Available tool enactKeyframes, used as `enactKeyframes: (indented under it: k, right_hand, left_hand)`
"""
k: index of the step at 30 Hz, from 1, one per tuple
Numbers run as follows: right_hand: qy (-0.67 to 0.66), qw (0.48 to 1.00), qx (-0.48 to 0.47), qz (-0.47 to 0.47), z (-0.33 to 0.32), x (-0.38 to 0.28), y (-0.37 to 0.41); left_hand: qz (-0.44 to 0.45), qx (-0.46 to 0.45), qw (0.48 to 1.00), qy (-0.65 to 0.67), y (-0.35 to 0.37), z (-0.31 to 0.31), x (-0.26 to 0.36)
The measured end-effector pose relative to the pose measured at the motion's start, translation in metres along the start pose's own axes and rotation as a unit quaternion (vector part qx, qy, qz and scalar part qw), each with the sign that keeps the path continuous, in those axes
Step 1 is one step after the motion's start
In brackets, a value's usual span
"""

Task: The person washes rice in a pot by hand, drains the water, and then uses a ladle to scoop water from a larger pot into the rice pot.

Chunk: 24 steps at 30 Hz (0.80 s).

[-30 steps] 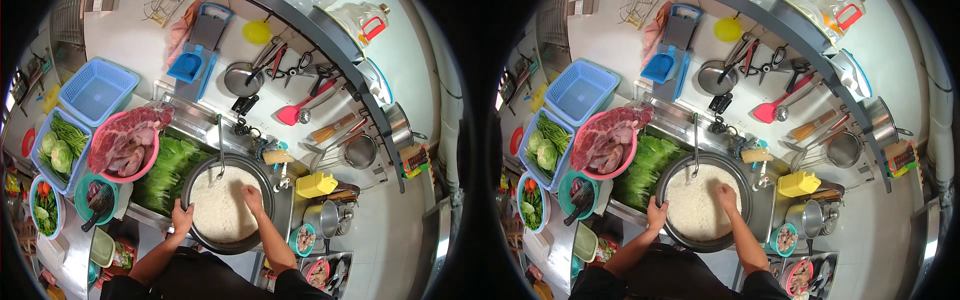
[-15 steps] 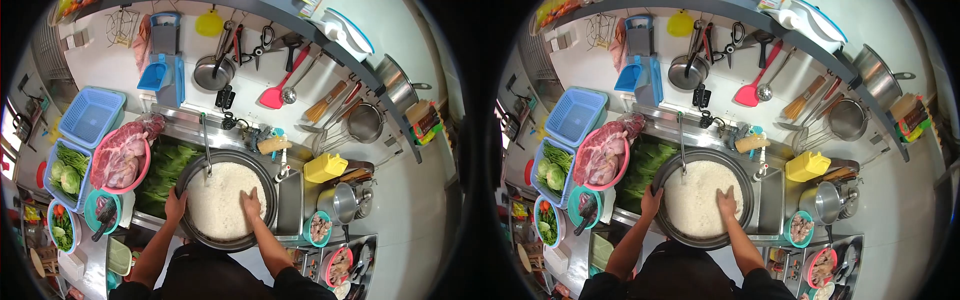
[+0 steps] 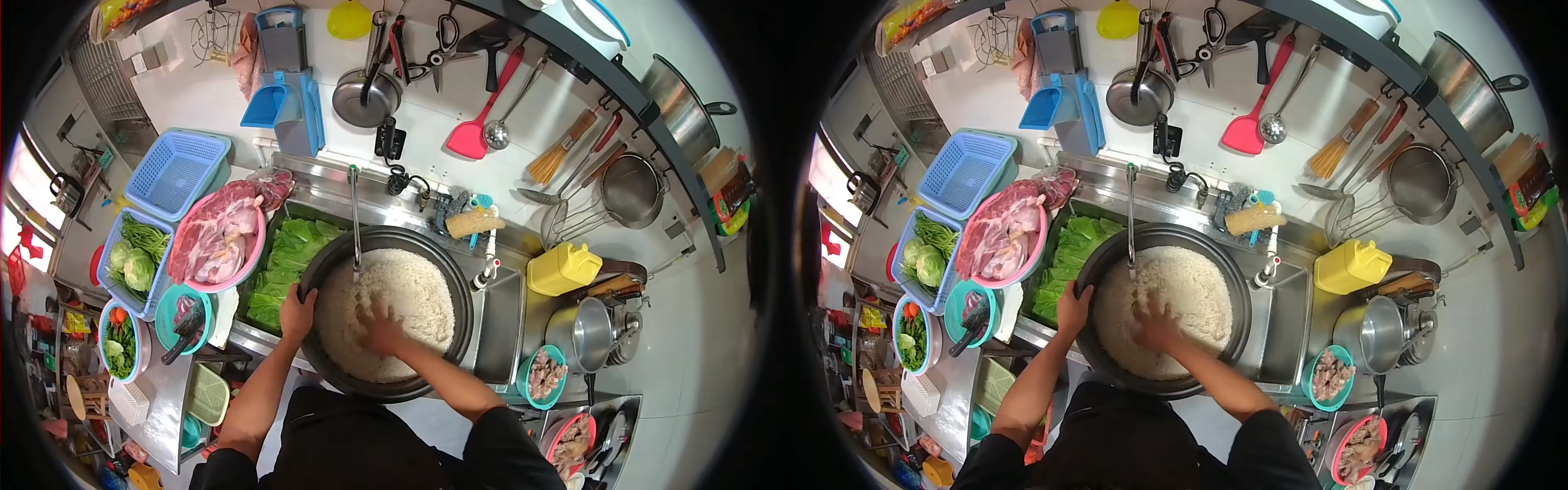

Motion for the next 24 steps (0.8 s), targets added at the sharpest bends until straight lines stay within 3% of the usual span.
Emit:
enactKeyframes:
  k: [4, 7, 10, 13, 16, 19, 22, 24]
  right_hand:
    - [0.148, 0.985, -0.072, -0.047, 0.028, 0.025, 0.055]
    - [0.167, 0.98, -0.104, 0.025, 0.041, 0.062, 0.038]
    - [-0.018, 0.99, -0.014, 0.139, 0.048, 0.097, -0.018]
    - [-0.029, 0.979, -0.033, 0.197, 0.078, 0.103, -0.101]
    - [-0.112, 0.962, 0.087, 0.235, 0.057, 0.071, -0.124]
    - [-0.084, 0.97, 0.074, 0.214, 0.028, 0.026, -0.096]
    - [0.017, 1.0, -0.014, 0.01, 0.026, -0.003, -0.067]
    - [0.049, 0.992, -0.008, -0.115, 0.044, 0.009, -0.055]
  left_hand:
    - [-0.004, -0.013, 0.999, 0.051, -0.003, 0.001, -0.004]
    - [0.001, -0.017, 0.996, 0.083, -0.002, 0.002, -0.005]
    - [0.01, -0.012, 0.996, 0.084, -0.002, 0.001, -0.004]
    - [-0.001, -0.012, 0.997, 0.073, 0.001, -0.002, -0.003]
    - [-0.01, -0.01, 0.999, 0.05, 0.0, -0.002, -0.005]
    - [-0.04, -0.014, 0.999, 0.008, 0.003, -0.006, 0.002]
    - [-0.051, -0.016, 0.999, -0.001, 0.003, -0.008, 0.003]
    - [-0.056, -0.018, 0.998, 0.021, 0.003, -0.009, 0.004]
Point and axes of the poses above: each hand's wrist, its own y-axis away from the middle knuckle, its own z-axis out of the palm, x = y × z, the point moved 8 cm from there along -y, towards the middle knuckle, and after that the axes turned 3 degrees about z, right-handed, at the moved point
